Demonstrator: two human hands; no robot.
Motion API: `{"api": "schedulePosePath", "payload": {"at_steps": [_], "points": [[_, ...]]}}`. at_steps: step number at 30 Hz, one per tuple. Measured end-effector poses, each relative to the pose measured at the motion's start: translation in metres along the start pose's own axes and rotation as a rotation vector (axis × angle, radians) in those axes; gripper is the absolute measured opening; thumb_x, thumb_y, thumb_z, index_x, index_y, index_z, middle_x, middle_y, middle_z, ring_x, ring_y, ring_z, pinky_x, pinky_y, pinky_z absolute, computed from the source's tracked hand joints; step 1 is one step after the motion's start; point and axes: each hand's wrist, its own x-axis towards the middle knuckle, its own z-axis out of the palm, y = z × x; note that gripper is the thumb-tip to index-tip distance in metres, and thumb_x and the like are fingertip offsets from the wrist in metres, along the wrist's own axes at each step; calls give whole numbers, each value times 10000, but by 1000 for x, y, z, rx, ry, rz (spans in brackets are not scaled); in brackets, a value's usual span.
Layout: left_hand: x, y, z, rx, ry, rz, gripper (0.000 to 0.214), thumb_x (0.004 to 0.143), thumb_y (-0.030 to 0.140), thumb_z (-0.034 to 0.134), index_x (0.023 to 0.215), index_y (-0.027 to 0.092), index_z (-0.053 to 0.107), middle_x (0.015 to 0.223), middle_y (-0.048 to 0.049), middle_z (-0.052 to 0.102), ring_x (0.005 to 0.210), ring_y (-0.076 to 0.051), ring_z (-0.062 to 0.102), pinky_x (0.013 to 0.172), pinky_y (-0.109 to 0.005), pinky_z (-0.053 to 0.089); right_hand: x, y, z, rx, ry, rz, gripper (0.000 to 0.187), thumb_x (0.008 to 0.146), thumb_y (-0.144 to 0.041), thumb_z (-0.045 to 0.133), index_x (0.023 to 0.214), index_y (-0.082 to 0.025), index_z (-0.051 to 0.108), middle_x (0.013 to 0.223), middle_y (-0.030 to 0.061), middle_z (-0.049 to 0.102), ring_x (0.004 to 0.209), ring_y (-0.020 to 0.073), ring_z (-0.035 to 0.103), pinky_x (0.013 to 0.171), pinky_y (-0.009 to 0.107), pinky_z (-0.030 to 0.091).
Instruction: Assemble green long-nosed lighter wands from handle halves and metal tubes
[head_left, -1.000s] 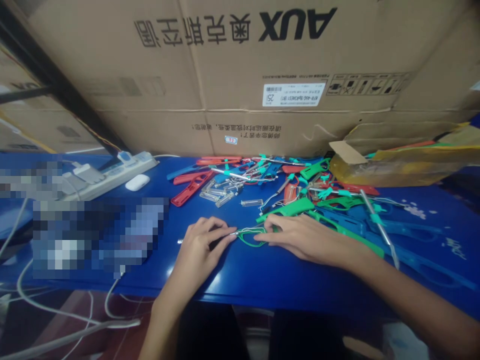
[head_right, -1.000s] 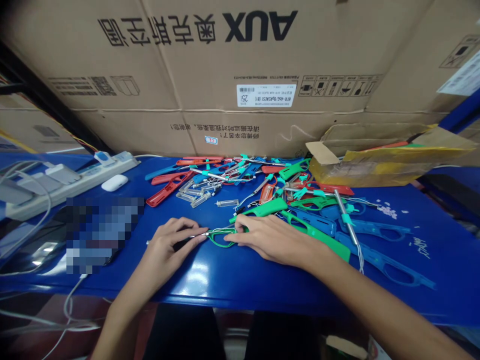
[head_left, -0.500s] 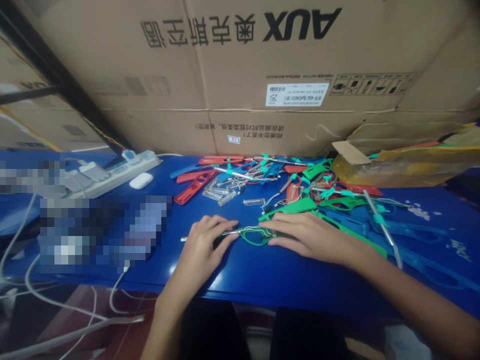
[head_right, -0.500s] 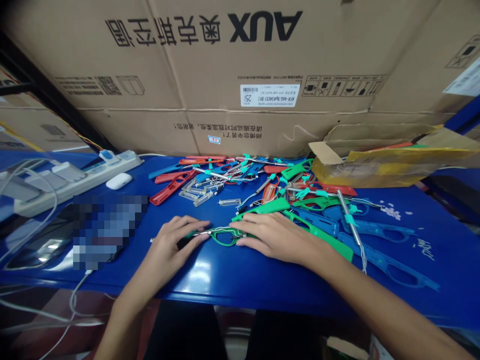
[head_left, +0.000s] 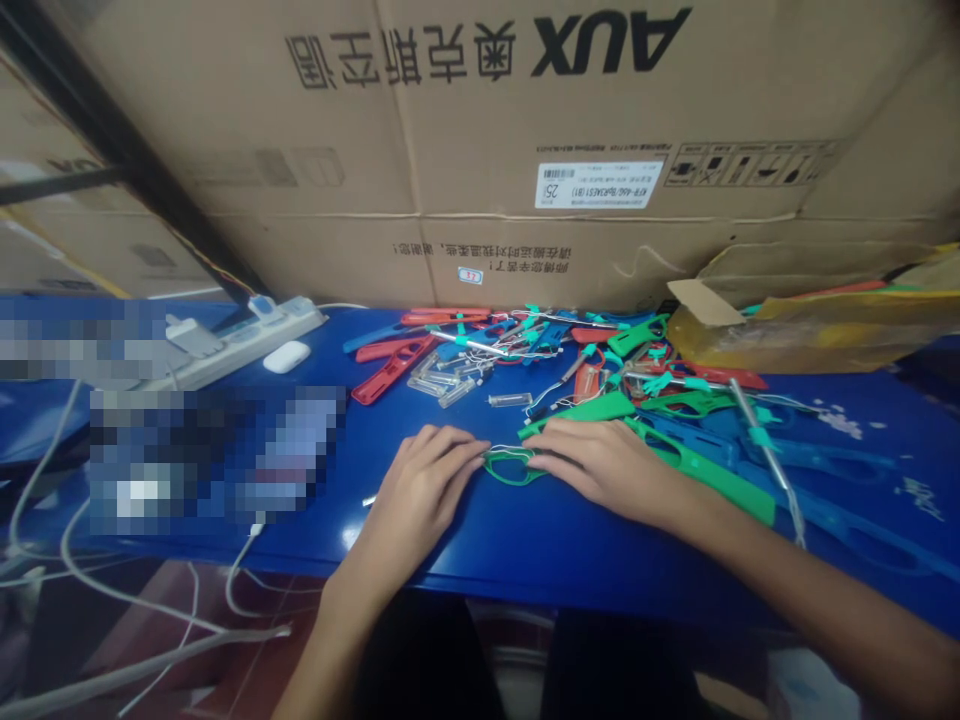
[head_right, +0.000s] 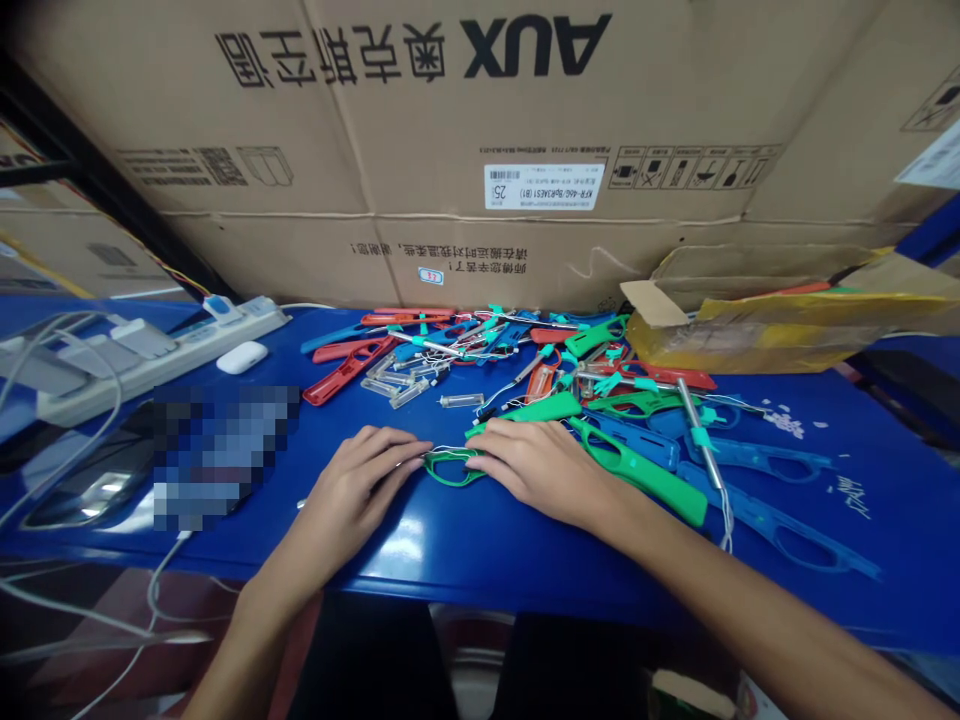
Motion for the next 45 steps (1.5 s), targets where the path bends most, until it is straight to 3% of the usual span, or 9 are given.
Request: {"api": "schedulePosePath", "payload": {"at_steps": [6, 16, 26, 37, 45], "points": [[0, -3, 3, 39, 19, -48, 226, 1051, 277, 513, 1196, 238, 683, 1146, -46, 690, 1007, -218, 581, 853, -390, 428, 1, -2, 2, -2, 40, 9, 339, 1046, -450, 476, 1177, -246, 714, 1019, 40, 730, 860, 177, 688, 674, 287, 428], [4, 0, 4, 121, 82, 33, 200, 1041, 274, 534, 1137, 231, 705, 1078, -51, 708, 930, -212, 580, 776, -374, 416, 1, -4, 4, -3, 49, 0, 306, 1038, -440, 500, 1118, -237, 715, 986, 34, 730, 824, 172, 684, 644, 283, 394], [4, 4, 4, 3, 138, 105, 178, 1032, 231, 543, 1144, 217, 681, 1086, -60, 679, 951, -198, 617, 833, -362, 456, 4, -14, 9, -1, 93, 129, 168, 1000, -364, 553, 1013, -223, 643, 885, -14, 705, 748, 155, 663, 585, 279, 317], [5, 2, 6, 93, 82, 64, 201, 1038, 239, 527, 1137, 230, 702, 1067, -56, 679, 916, -209, 595, 795, -370, 445, 2, -15, 14, 11, 88, 117, 215, 1040, -357, 489, 1035, -208, 645, 997, 34, 717, 849, 189, 686, 654, 287, 393], [3, 2, 4, 39, 29, 52, 214, 1048, 239, 504, 1168, 237, 682, 1094, -59, 674, 951, -212, 594, 801, -365, 442, 3, -15, 17, 27, 94, 144, 213, 1037, -340, 484, 1006, -196, 638, 960, 37, 699, 810, 190, 671, 664, 300, 426]]}}
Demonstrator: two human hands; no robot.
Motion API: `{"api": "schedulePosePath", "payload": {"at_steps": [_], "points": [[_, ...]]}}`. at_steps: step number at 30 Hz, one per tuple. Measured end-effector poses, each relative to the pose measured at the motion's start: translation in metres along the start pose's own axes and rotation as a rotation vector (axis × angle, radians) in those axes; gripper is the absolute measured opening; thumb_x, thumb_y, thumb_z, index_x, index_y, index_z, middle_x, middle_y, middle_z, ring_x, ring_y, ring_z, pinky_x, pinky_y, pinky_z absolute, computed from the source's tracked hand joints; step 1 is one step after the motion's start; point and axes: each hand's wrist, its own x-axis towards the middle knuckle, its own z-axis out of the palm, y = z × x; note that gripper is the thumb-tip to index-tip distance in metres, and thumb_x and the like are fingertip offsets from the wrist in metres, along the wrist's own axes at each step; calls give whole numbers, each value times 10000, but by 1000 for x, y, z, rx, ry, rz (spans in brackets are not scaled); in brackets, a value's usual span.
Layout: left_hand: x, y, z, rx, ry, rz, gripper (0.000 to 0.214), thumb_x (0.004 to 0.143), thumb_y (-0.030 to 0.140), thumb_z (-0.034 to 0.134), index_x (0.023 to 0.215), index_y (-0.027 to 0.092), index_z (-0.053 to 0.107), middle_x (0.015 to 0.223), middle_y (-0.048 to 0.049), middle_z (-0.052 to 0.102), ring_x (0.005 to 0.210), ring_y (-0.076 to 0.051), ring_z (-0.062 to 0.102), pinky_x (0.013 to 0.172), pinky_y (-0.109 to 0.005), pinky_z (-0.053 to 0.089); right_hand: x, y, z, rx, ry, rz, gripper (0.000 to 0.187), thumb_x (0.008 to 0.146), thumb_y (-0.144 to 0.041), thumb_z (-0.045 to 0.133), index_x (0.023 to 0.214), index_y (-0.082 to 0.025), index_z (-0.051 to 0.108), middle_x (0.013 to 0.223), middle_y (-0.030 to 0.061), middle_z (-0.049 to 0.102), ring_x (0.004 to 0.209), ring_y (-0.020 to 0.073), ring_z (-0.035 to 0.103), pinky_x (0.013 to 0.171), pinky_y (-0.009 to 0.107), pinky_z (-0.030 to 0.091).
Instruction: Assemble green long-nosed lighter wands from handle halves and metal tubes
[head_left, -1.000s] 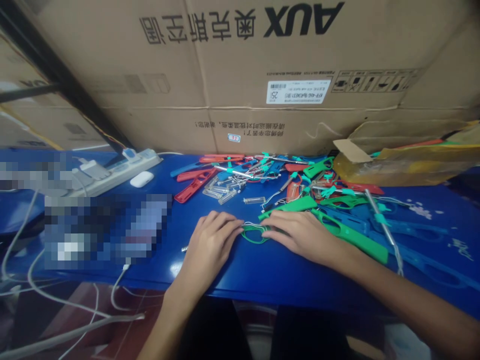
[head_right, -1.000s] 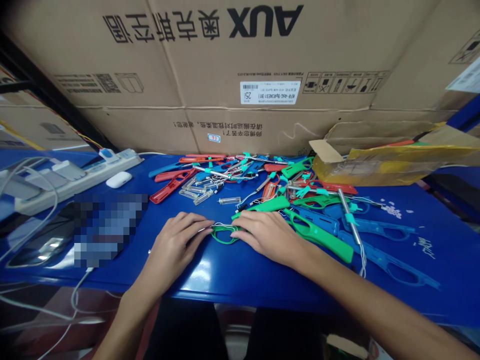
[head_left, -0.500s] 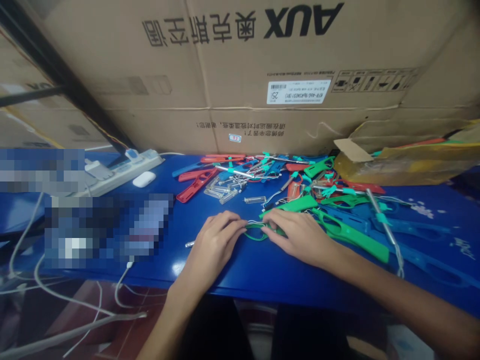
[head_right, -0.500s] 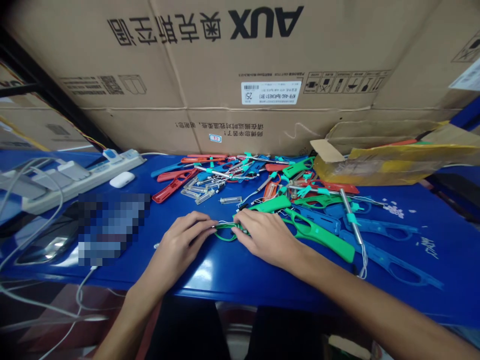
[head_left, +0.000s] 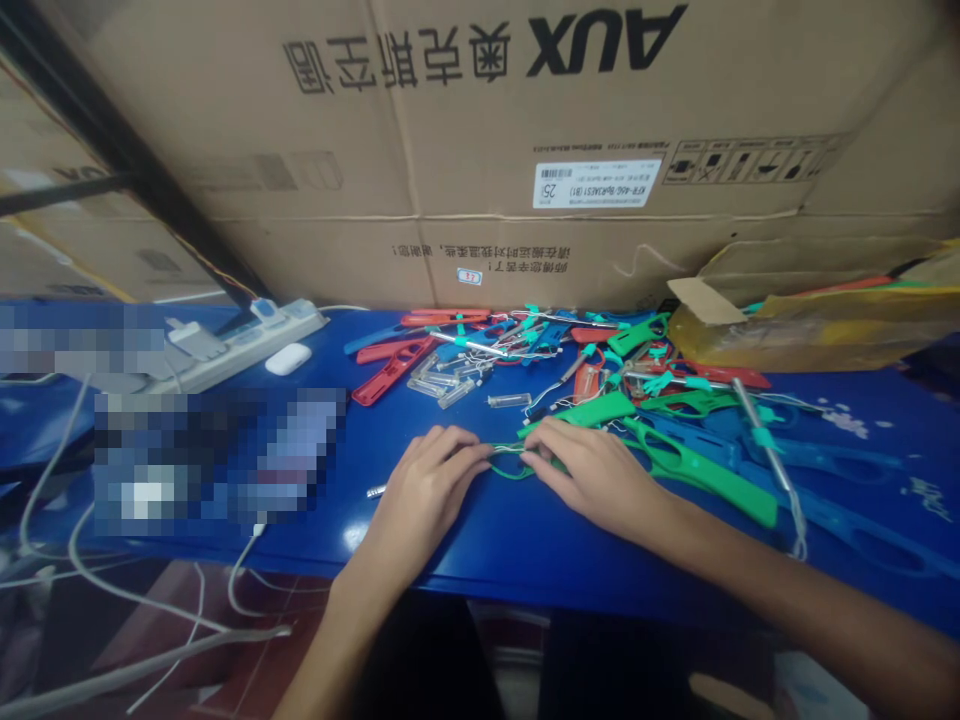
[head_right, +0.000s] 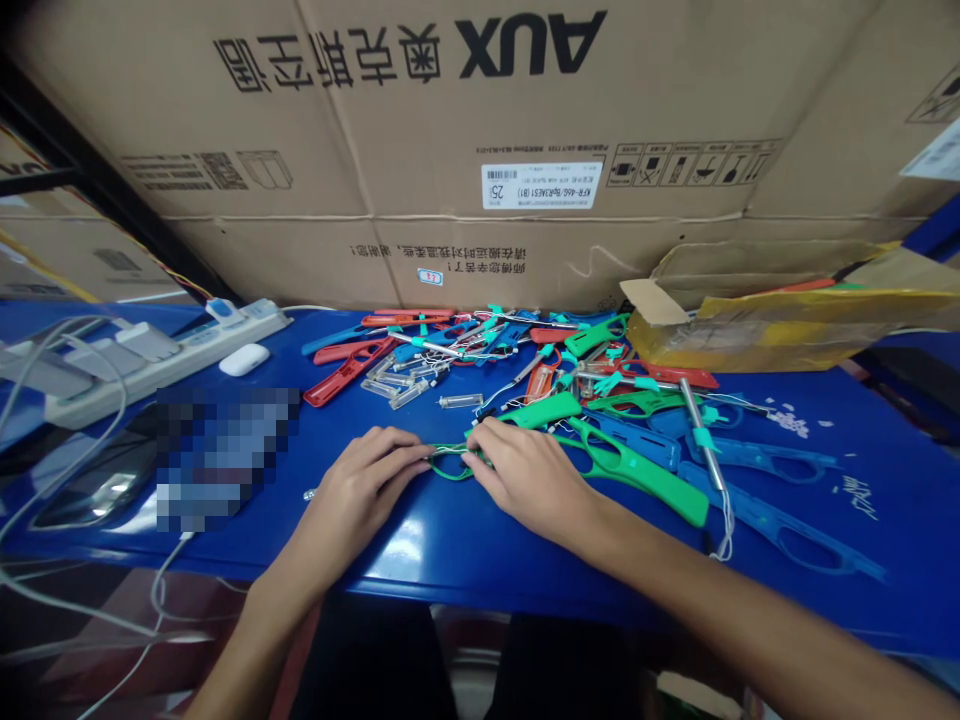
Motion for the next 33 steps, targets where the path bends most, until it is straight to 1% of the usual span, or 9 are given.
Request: {"api": "schedulePosePath", "payload": {"at_steps": [5, 8, 11, 14, 17, 20, 28, 31, 33], "points": [[1, 1, -1, -12, -31, -22, 210, 1053, 269, 502, 1185, 238, 662, 1111, -53, 671, 968, -212, 586, 828, -366, 433, 1, 3, -2, 27, -17, -34, 202, 1035, -344, 507, 1078, -189, 629, 989, 53, 696, 843, 201, 679, 715, 314, 467], [6, 1, -4, 72, -57, -9, 218, 1058, 296, 493, 1175, 224, 662, 1098, -48, 684, 974, -219, 581, 830, -370, 422, 1, 5, -5, 75, -48, -39, 194, 1025, -342, 536, 1119, -187, 606, 991, 49, 688, 857, 199, 677, 748, 319, 483], [19, 0, -11, 182, -98, 80, 240, 1057, 322, 494, 1166, 192, 663, 1068, -59, 696, 979, -232, 585, 829, -376, 418, 1, 7, -8, 122, -90, -40, 176, 1015, -337, 559, 1112, -193, 587, 996, 42, 680, 858, 192, 672, 750, 311, 488], [42, -1, -19, 232, -192, 227, 239, 1046, 336, 519, 1141, 183, 676, 1057, -61, 695, 996, -235, 594, 854, -379, 424, 0, 8, -12, 148, -121, -43, 147, 1015, -320, 560, 1089, -194, 577, 1010, 47, 675, 888, 197, 673, 769, 315, 494], [66, -2, -22, 228, -329, 354, 171, 1013, 313, 579, 1014, 195, 703, 1004, -43, 695, 953, -221, 607, 846, -370, 427, -1, 9, -14, 176, -128, -45, 103, 1011, -288, 568, 1061, -199, 576, 1011, 42, 678, 882, 192, 671, 765, 313, 493], [80, -5, -21, 198, -401, 409, 134, 987, 266, 607, 934, 199, 710, 926, -25, 693, 919, -211, 620, 829, -363, 423, 0, 9, -16, 191, -129, -41, 67, 1011, -266, 562, 1026, -203, 582, 995, 35, 678, 849, 180, 663, 747, 305, 490], [72, -12, -12, 121, -321, 397, 172, 1030, 278, 541, 996, 194, 687, 979, -16, 701, 906, -183, 643, 853, -353, 405, -3, 6, -13, 174, -140, 8, 115, 1012, -260, 563, 1078, -172, 597, 1046, 60, 674, 946, 208, 669, 830, 346, 511], [70, -10, -11, 113, -297, 391, 134, 1028, 257, 537, 1033, 206, 661, 994, -7, 699, 909, -184, 638, 860, -362, 383, -2, 5, -13, 174, -142, 13, 109, 1019, -260, 550, 1055, -171, 601, 1037, 57, 667, 926, 201, 664, 820, 344, 510], [71, -8, -10, 102, -296, 390, 117, 1020, 234, 537, 995, 202, 646, 977, -4, 692, 906, -183, 636, 872, -362, 375, -2, 4, -13, 175, -148, 13, 103, 1021, -259, 544, 1036, -174, 600, 1018, 51, 661, 905, 197, 661, 803, 340, 508]]}}
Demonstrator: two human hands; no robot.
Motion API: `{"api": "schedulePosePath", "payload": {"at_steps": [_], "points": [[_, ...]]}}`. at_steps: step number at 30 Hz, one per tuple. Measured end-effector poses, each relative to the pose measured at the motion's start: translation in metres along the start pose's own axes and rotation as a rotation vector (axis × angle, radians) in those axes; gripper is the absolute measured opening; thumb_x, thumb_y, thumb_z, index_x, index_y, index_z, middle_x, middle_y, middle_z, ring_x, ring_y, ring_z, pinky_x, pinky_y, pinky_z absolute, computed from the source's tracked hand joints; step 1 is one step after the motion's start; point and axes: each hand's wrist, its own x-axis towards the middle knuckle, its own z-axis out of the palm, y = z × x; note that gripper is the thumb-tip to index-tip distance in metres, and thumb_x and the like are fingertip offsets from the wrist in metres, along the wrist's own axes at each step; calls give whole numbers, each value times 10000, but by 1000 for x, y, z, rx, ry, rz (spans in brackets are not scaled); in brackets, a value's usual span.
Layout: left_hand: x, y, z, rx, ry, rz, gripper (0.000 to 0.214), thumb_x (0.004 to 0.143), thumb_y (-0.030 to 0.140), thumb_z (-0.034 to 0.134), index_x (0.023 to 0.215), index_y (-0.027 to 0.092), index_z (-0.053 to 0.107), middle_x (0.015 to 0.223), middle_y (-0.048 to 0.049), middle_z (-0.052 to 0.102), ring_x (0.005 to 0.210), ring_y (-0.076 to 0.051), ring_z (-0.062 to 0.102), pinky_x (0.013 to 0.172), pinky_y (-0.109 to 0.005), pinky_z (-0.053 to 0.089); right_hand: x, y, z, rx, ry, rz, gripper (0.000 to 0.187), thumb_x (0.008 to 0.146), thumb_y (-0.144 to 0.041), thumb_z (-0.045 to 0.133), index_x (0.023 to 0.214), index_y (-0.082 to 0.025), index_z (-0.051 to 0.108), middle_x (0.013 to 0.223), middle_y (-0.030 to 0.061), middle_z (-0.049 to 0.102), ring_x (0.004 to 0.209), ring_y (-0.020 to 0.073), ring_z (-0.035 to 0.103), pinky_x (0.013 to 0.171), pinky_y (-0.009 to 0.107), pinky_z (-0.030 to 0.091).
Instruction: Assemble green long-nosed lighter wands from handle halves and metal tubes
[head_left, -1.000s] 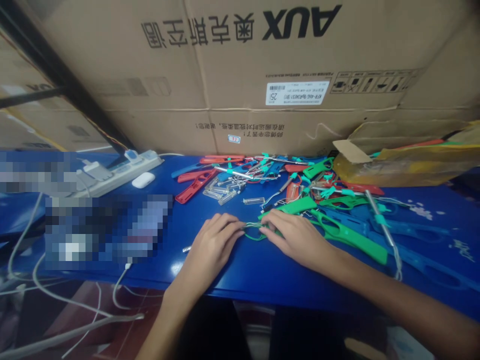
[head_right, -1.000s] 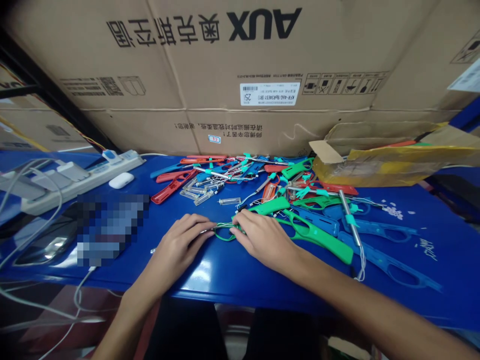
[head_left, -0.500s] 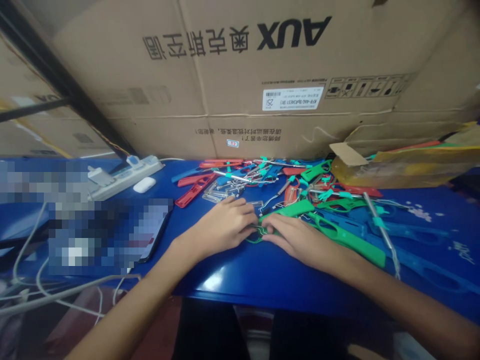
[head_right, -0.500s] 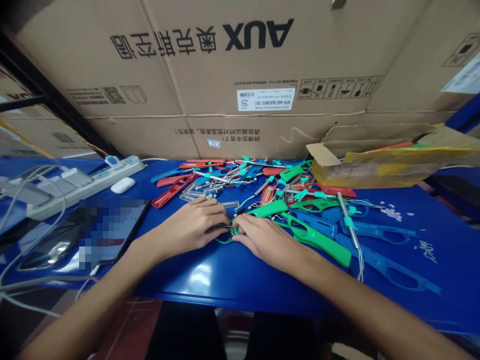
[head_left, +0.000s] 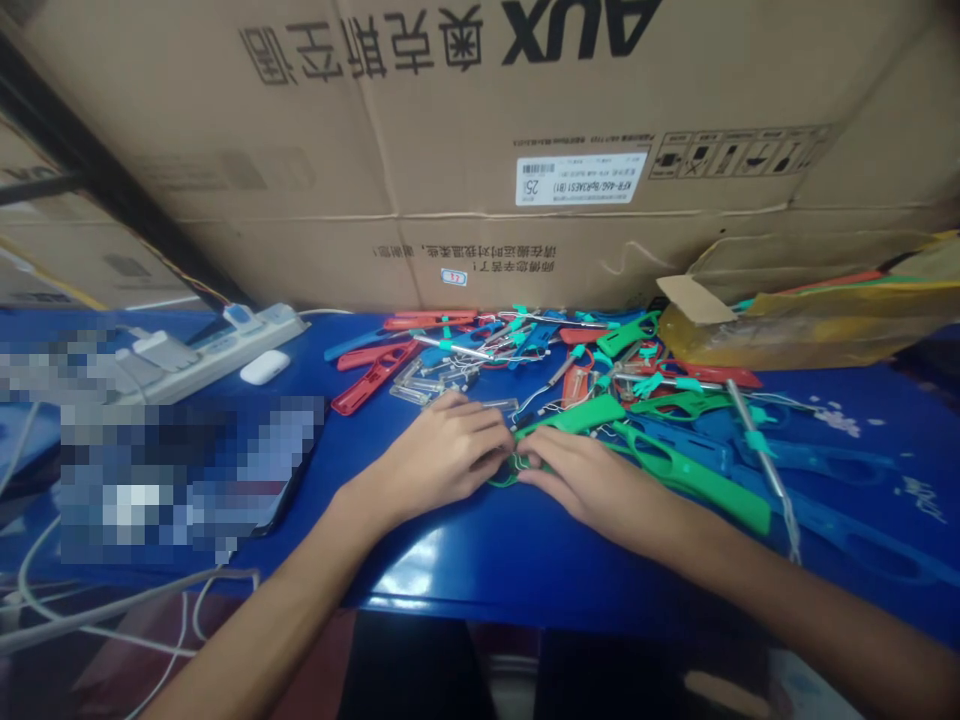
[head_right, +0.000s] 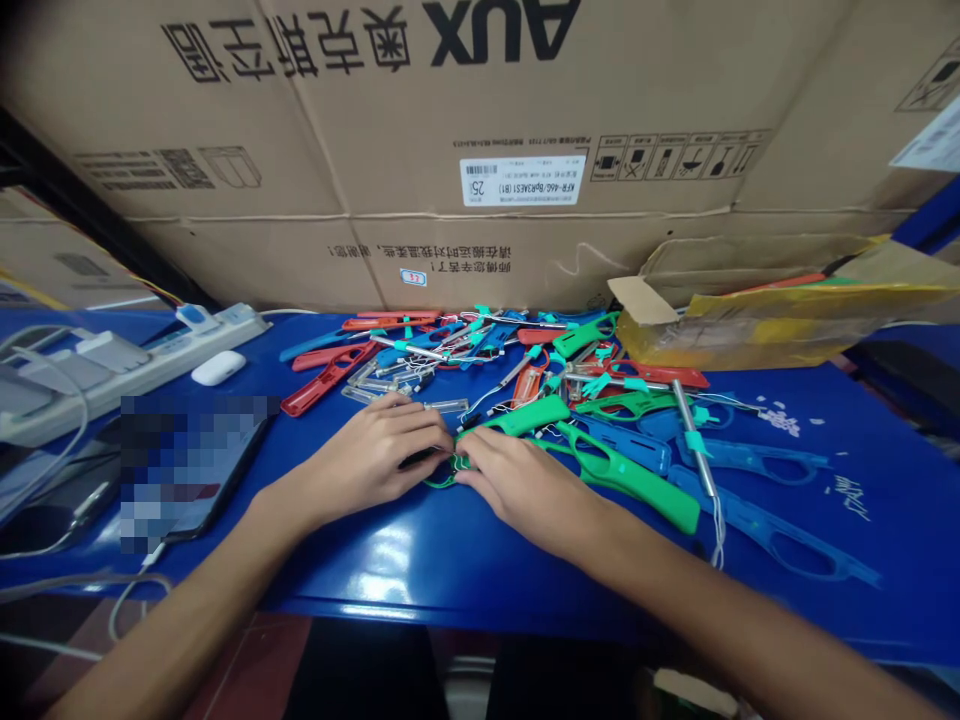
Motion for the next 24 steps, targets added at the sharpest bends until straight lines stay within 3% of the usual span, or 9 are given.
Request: {"api": "schedulePosePath", "payload": {"at_steps": [10, 17, 24], "points": [[2, 6, 9, 62, 40, -6, 82, 937, 175, 610, 858, 196, 613, 907, 9, 658, 849, -169, 623, 735, -331, 353, 1, 0, -1, -24, -19, -15, 119, 1023, -256, 534, 973, -174, 604, 982, 60, 651, 893, 202, 656, 811, 351, 517], [1, 9, 5, 45, 5, -42, 68, 904, 170, 684, 854, 198, 647, 941, 14, 672, 869, -179, 635, 749, -329, 372, 2, 0, -1, -40, -43, -53, 157, 1038, -246, 497, 1034, -163, 630, 1027, 71, 653, 951, 207, 665, 861, 365, 537], [-2, 4, 3, -35, 11, -40, 94, 972, 248, 634, 924, 219, 710, 996, 16, 706, 912, -171, 663, 786, -330, 404, 0, -1, -1, -105, -25, -61, 189, 1042, -270, 490, 1086, -174, 647, 1026, 66, 654, 926, 209, 669, 824, 370, 545]]}}
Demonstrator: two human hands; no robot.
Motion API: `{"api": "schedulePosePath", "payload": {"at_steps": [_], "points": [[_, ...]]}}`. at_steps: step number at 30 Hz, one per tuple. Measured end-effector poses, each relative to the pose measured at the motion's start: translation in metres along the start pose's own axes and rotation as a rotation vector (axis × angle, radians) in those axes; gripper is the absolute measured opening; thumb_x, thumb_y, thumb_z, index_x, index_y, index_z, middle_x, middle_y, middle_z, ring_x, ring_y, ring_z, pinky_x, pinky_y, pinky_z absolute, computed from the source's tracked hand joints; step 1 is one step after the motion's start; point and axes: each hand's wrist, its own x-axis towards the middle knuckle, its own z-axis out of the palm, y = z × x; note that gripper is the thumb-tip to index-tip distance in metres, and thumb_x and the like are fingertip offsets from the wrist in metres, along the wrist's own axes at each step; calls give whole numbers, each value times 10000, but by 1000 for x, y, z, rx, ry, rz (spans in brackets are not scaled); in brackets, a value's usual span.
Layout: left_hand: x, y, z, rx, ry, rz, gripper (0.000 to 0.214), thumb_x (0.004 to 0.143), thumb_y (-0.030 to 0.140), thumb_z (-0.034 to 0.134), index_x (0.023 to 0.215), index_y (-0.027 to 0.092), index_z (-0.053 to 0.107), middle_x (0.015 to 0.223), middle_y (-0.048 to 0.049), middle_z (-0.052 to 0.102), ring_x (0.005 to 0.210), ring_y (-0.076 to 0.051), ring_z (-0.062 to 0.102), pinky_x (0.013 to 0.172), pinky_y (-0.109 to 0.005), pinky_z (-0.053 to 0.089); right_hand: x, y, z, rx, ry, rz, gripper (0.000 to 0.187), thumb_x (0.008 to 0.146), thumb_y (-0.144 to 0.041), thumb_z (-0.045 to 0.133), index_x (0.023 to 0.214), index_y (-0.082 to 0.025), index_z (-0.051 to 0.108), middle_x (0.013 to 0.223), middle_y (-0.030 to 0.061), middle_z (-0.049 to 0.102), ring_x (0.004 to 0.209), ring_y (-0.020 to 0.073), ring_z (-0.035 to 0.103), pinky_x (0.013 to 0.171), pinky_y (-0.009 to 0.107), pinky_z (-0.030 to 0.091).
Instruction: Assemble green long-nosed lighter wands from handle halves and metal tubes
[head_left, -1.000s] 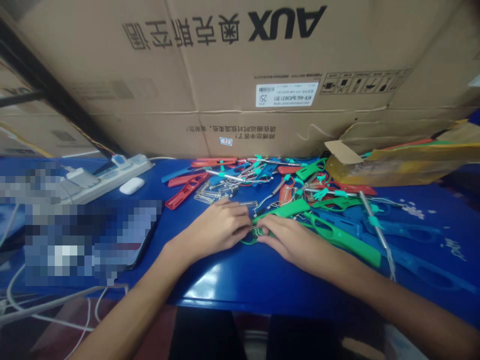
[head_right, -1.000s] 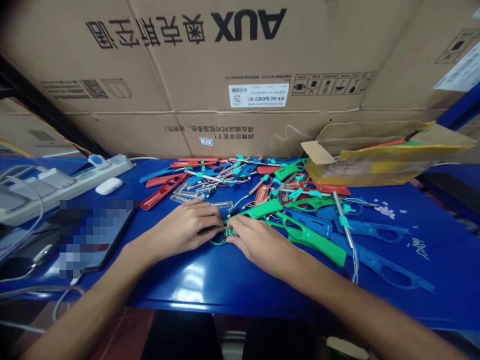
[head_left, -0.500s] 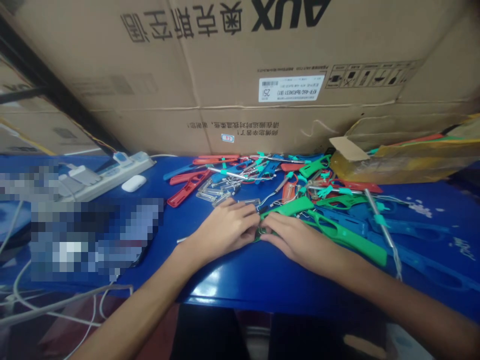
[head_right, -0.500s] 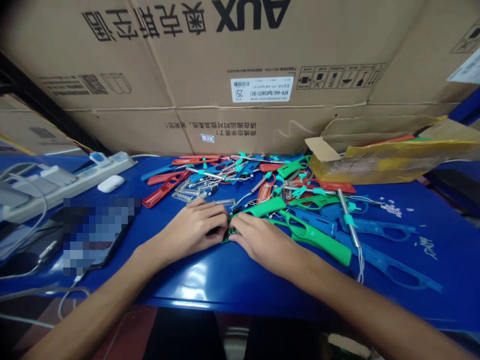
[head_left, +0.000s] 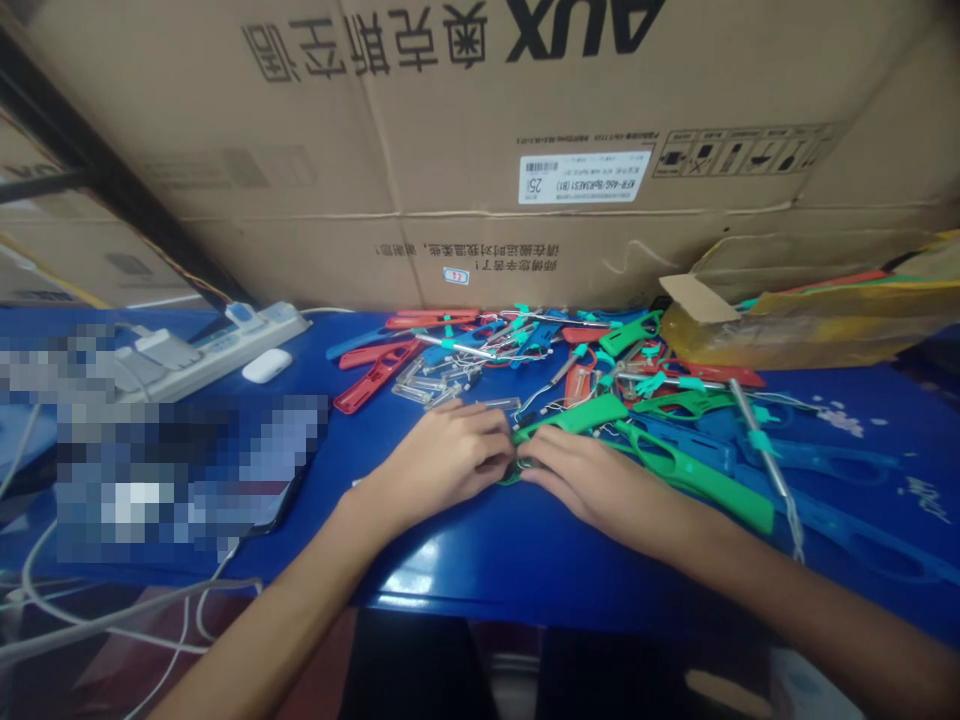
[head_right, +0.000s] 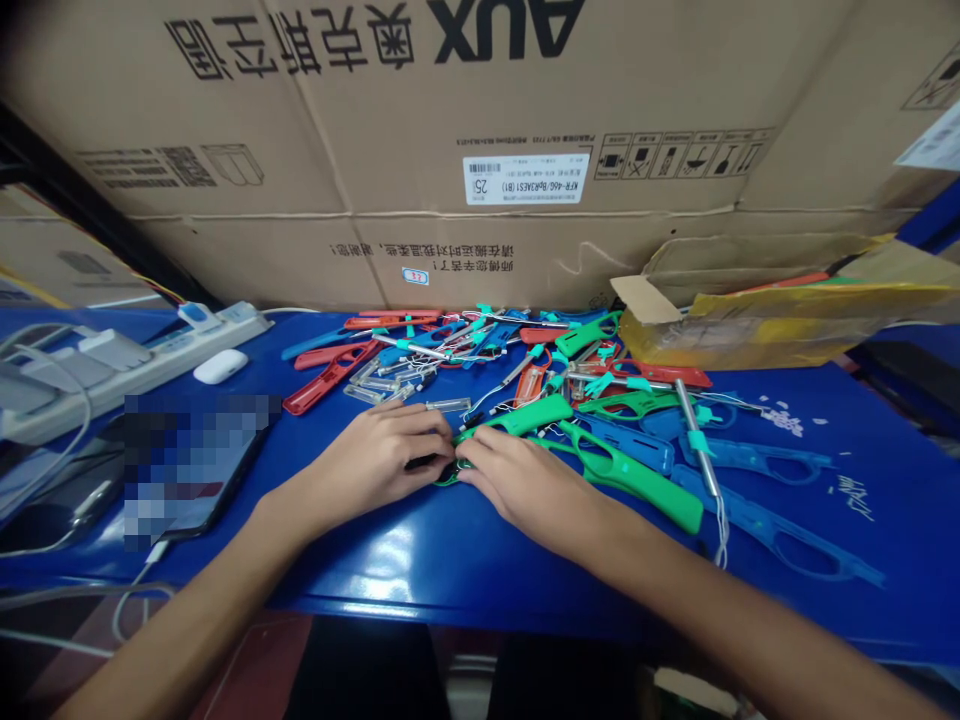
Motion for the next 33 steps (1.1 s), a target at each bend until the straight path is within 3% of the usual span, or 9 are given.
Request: {"api": "schedulePosePath", "payload": {"at_steps": [9, 17, 27, 33], "points": [[-1, -5, -5, -100, -11, 8, 164, 1011, 246, 564, 970, 202, 716, 1009, -13, 715, 938, -166, 669, 851, -325, 450, -1, -3, -2, 37, 9, 35, 160, 1041, -262, 495, 1104, -176, 614, 1052, 67, 668, 940, 202, 676, 836, 363, 543], [3, -3, 0, -89, -6, -62, 54, 960, 207, 624, 949, 183, 671, 950, -9, 720, 901, -190, 672, 802, -322, 434, -1, -1, 0, -9, 3, -4, 158, 1042, -255, 486, 1054, -166, 615, 1034, 71, 656, 932, 213, 670, 831, 377, 540], [4, -1, 3, -92, 8, -54, 69, 921, 194, 645, 864, 191, 683, 917, 8, 697, 879, -181, 662, 744, -305, 415, -2, -2, 0, 15, 18, 15, 148, 1042, -255, 492, 1078, -179, 614, 1045, 61, 662, 941, 198, 672, 834, 356, 537], [4, 2, 8, -82, 39, -64, 78, 899, 168, 622, 832, 186, 658, 896, -6, 678, 866, -182, 643, 721, -284, 446, -1, -3, -1, -96, -20, -24, 217, 1050, -241, 446, 1112, -188, 647, 1016, 59, 633, 844, 179, 664, 729, 319, 533]]}}
